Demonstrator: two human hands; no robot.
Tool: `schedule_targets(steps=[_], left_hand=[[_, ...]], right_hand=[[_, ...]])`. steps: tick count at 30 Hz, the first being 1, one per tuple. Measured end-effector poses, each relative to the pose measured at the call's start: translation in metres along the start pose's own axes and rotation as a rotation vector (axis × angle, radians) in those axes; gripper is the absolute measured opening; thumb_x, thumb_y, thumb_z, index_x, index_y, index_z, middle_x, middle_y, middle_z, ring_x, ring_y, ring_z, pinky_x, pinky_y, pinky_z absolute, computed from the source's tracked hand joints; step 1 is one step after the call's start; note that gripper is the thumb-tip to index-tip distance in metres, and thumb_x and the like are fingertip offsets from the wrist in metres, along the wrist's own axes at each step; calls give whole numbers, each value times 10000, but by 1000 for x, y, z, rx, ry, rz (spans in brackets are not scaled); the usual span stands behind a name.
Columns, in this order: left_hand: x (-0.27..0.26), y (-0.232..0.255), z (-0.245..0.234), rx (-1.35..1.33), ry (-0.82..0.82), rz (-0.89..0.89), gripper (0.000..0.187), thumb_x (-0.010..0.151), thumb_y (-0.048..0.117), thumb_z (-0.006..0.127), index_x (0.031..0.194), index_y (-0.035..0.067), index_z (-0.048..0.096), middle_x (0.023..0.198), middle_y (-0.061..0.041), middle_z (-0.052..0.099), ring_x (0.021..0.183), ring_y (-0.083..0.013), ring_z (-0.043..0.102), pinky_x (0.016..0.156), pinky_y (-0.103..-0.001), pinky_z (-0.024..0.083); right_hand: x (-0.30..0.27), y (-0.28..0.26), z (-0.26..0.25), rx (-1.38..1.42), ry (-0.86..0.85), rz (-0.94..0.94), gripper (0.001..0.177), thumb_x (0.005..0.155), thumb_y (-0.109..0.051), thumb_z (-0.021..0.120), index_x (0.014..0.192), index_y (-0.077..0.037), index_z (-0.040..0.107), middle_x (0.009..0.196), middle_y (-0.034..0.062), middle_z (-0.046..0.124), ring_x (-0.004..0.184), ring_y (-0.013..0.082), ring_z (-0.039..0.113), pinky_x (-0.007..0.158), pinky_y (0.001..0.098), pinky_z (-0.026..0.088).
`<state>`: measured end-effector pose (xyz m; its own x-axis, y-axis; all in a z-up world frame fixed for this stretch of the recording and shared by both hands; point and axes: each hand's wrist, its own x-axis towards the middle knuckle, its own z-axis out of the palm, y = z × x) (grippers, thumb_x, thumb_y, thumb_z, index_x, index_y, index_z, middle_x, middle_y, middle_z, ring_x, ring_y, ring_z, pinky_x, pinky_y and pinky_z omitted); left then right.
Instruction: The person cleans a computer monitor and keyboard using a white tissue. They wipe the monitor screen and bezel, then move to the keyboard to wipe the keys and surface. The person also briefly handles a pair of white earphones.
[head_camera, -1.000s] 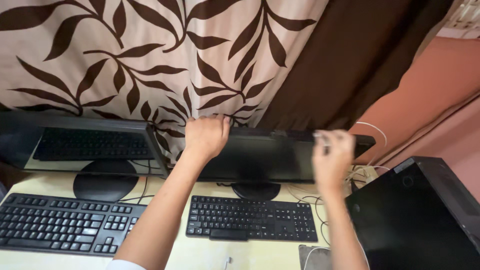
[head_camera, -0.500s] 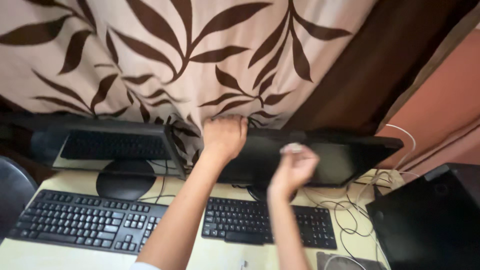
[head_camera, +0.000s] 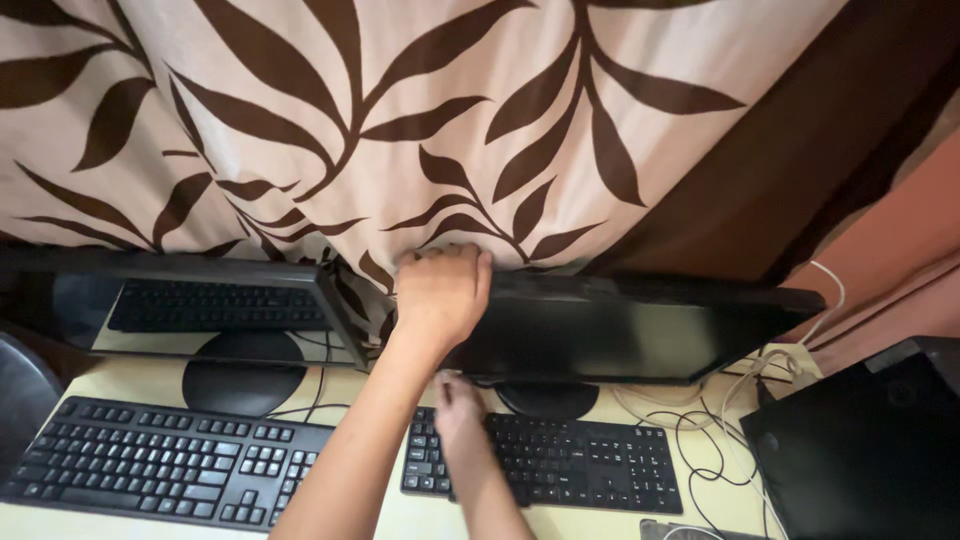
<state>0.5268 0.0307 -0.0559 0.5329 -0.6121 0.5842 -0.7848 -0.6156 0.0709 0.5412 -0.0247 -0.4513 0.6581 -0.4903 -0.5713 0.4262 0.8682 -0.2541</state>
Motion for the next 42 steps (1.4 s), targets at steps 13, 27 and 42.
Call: schedule_targets(steps=[13, 27, 42], left_hand=[[-3, 0, 4, 26, 59, 42, 358, 1029, 358, 468, 862, 128, 687, 848, -64, 733, 789, -275, 694, 784, -500, 480], [-1, 0, 0, -16, -40, -10, 351, 1035, 355, 464, 897, 137, 703, 871, -82, 744, 822, -295, 704, 830, -517, 482], [-7, 2, 1, -31, 50, 6, 338, 1000, 324, 486, 861, 107, 706, 870, -95, 749, 817, -295, 704, 825, -515, 471]], right_hand=[[-65, -371, -48, 392, -257, -469, 158, 834, 161, 537, 886, 12, 550, 817, 107, 635, 722, 224, 663, 700, 282, 637], [-95, -388, -26, -40, 71, -942, 116, 922, 85, 648, 927, -25, 612, 856, 70, 674, 719, 182, 665, 649, 282, 595], [-99, -55, 78, 8, -218, -57, 98, 851, 40, 676, 945, 26, 652, 950, 123, 714, 911, 232, 730, 933, 328, 615]])
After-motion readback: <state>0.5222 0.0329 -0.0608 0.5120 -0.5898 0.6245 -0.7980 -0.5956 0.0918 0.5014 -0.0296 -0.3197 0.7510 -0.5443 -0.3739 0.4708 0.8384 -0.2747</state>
